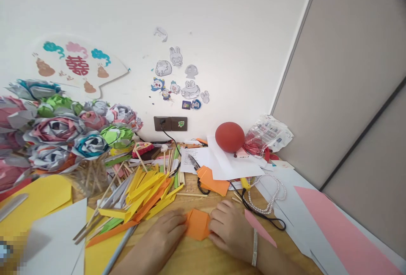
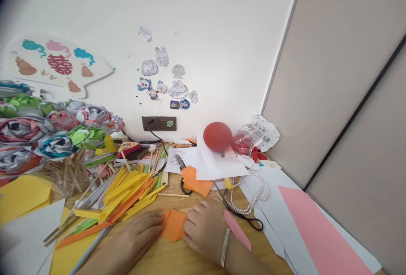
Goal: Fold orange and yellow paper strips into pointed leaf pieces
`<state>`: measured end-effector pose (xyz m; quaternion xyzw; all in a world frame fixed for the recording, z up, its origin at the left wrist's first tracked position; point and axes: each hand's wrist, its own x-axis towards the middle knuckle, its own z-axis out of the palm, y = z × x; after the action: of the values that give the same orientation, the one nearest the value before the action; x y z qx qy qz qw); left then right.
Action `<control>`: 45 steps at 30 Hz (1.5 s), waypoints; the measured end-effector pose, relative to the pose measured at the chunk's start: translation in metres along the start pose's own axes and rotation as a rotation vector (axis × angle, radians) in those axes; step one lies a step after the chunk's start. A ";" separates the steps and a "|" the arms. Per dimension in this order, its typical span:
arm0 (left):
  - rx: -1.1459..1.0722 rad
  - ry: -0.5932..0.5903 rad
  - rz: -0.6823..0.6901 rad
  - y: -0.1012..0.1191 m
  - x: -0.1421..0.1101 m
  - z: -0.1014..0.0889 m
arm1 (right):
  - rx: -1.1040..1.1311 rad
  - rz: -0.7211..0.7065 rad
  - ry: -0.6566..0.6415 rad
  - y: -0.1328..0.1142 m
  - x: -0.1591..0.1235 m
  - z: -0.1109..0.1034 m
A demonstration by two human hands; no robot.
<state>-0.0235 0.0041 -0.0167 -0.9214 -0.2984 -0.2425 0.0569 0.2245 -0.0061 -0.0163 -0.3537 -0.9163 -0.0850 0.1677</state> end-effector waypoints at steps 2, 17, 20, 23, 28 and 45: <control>-0.024 0.004 -0.006 0.001 0.003 -0.002 | -0.032 -0.013 0.018 0.001 0.000 0.000; -0.161 -0.137 -0.087 0.004 0.012 -0.015 | -0.106 -0.069 0.115 0.005 0.005 0.016; -0.146 -0.092 -0.105 0.005 0.012 -0.010 | -0.072 -0.050 0.138 0.002 0.006 0.011; -0.080 -0.041 -0.102 0.007 0.011 -0.002 | -0.047 -0.018 0.108 -0.005 0.007 0.006; -0.090 -0.060 -0.173 0.012 0.008 0.002 | 0.143 0.178 0.062 -0.013 0.008 0.007; -0.038 -0.198 -0.531 0.024 0.017 0.005 | 0.303 0.542 0.051 -0.019 0.019 0.014</control>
<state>0.0047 -0.0052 -0.0118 -0.8311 -0.5286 -0.1633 -0.0555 0.1949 -0.0046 -0.0232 -0.5538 -0.7863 0.0914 0.2581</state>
